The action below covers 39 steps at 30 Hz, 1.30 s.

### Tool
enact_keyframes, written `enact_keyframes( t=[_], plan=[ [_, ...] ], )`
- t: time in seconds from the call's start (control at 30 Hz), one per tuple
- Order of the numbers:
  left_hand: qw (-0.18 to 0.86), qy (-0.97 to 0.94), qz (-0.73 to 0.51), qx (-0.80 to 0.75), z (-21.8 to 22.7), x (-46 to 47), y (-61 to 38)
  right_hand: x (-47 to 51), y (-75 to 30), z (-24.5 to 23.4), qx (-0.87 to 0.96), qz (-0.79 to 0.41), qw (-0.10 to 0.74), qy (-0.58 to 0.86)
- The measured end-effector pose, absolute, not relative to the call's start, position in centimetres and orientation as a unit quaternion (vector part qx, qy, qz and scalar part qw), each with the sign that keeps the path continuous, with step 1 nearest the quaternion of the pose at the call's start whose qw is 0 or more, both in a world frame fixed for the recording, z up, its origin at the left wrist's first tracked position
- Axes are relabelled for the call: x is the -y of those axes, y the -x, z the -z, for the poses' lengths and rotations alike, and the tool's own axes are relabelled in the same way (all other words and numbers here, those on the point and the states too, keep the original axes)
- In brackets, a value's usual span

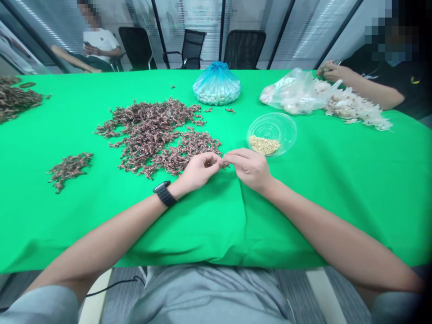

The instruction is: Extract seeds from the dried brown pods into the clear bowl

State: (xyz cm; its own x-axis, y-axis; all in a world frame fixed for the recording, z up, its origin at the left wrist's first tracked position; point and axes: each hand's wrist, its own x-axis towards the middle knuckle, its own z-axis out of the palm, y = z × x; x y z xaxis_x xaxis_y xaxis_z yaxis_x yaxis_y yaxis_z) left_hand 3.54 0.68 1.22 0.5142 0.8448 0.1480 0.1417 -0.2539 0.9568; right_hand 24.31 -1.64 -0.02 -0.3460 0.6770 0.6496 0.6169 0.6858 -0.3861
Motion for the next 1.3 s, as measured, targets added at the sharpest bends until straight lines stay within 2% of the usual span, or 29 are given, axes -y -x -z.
enact_keyframes(
  t=[0.23,0.47,1.0,1.17,1.3],
  plan=[
    [0.512,-0.719,-0.325,-0.339,-1.3,-0.7,-3.4,1.8,-23.9,0.0,0.805,-0.064,0.442,0.390],
    [0.562,-0.701,-0.277,-0.340,-1.1,-0.8,-3.5,1.7,-23.9,0.1,0.815,-0.063,0.425,0.388],
    [0.649,-0.635,-0.257,-0.331,-2.0,-0.3,-3.6,1.8,-23.6,-0.4,0.792,-0.115,0.455,0.390],
    [0.626,-0.660,-0.265,-0.319,-1.7,-0.5,-3.4,1.9,-23.2,-0.5,0.759,-0.169,0.489,0.397],
    [0.598,-0.682,-0.280,-0.313,-1.6,-0.4,-3.4,1.9,-22.8,0.0,0.692,-0.261,0.517,0.431]
  ],
)
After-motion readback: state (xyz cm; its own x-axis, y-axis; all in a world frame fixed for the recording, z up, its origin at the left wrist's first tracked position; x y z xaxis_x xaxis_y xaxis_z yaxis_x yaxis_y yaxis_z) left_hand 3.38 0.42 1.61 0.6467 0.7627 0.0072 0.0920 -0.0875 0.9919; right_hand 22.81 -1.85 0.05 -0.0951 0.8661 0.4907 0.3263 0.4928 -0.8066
